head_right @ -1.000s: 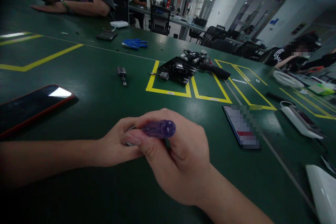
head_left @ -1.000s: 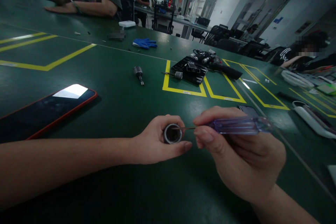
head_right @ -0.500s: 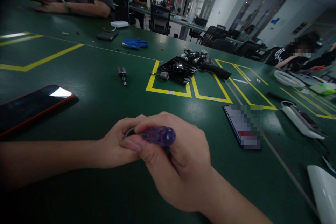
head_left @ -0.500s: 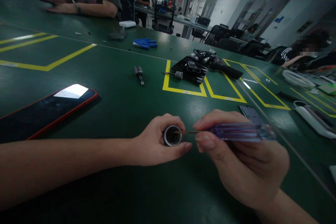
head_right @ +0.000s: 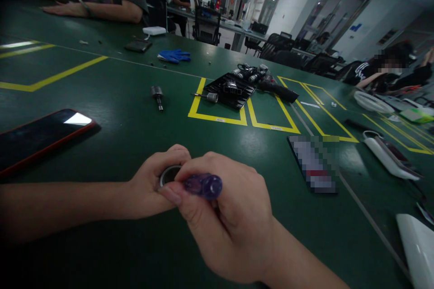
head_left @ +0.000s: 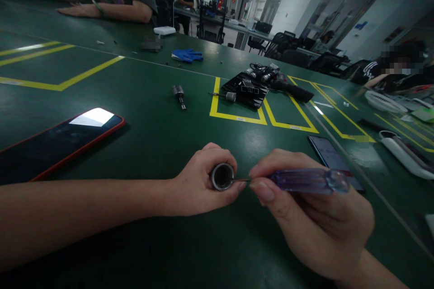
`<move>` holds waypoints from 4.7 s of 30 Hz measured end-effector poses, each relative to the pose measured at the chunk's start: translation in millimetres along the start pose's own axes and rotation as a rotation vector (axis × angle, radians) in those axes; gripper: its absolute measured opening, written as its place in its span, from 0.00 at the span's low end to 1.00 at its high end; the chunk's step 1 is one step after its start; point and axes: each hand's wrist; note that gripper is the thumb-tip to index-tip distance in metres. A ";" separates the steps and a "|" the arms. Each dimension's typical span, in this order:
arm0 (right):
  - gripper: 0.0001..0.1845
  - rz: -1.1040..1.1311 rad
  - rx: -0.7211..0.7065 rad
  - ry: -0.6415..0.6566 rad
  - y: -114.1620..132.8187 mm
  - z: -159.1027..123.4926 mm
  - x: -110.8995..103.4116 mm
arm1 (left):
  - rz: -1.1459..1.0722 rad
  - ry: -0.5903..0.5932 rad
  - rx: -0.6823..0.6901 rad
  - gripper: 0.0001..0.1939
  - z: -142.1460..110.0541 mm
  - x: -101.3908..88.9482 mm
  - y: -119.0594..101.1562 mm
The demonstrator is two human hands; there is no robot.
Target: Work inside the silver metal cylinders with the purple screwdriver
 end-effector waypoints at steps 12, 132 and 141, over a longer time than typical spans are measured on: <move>0.04 0.074 0.032 -0.042 -3.1 -4.8 4.6 | 0.131 -0.057 0.067 0.07 -3.9 -1.7 6.7; 0.09 0.130 -0.071 -0.113 -5.1 -8.5 2.1 | 0.189 -0.076 0.038 0.08 -3.4 -0.3 7.9; 0.05 0.028 -0.119 -0.077 -2.2 -2.6 2.9 | 0.182 -0.063 0.045 0.07 -2.9 1.3 7.5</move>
Point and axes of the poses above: each hand's wrist, its own z-axis towards the middle knuckle, its own x-axis out of the palm, y = z × x, and after that the axes turned 3 degrees about -y, right-handed
